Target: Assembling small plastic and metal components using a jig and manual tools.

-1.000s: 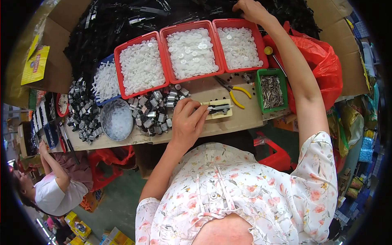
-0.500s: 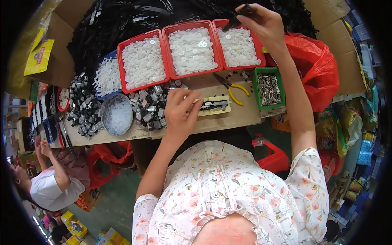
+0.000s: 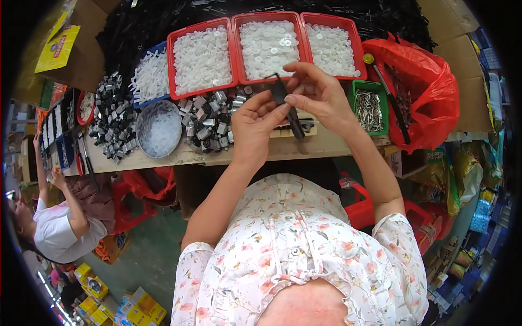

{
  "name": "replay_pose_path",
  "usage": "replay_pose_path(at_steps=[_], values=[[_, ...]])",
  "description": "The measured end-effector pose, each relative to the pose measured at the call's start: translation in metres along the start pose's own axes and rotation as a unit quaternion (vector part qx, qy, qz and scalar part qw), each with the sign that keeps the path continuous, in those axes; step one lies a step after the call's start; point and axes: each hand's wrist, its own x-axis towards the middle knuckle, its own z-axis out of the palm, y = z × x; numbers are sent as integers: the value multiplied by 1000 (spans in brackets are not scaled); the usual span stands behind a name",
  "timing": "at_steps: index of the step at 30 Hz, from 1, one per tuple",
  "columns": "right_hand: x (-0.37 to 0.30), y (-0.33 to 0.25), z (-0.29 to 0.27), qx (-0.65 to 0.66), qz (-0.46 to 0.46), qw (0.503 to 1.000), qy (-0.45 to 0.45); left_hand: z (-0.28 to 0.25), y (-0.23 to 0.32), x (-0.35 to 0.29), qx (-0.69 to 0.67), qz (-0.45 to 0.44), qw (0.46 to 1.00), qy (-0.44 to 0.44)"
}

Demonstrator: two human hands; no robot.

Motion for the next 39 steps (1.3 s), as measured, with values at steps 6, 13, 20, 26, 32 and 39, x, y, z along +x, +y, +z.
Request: replay_pose_path(at_steps=[6,13,20,26,32,39], values=[[-28,9,17,-411,-226,878,91,0,-6,-1,-114,-19,991,68],[-35,23,1,-373,-188,906,63,-3,7,-19,-42,-22,997,59],[-38,5,17,-365,-232,895,109,4,0,-19,-131,-10,988,81],[-39,5,15,-397,-223,886,86,5,8,-25,-122,-30,990,70],[-43,21,2,-411,-166,897,10,-38,14,-23,83,174,971,142],[-44,33,4,-434,-147,888,-21,-45,11,-27,121,164,970,134]])
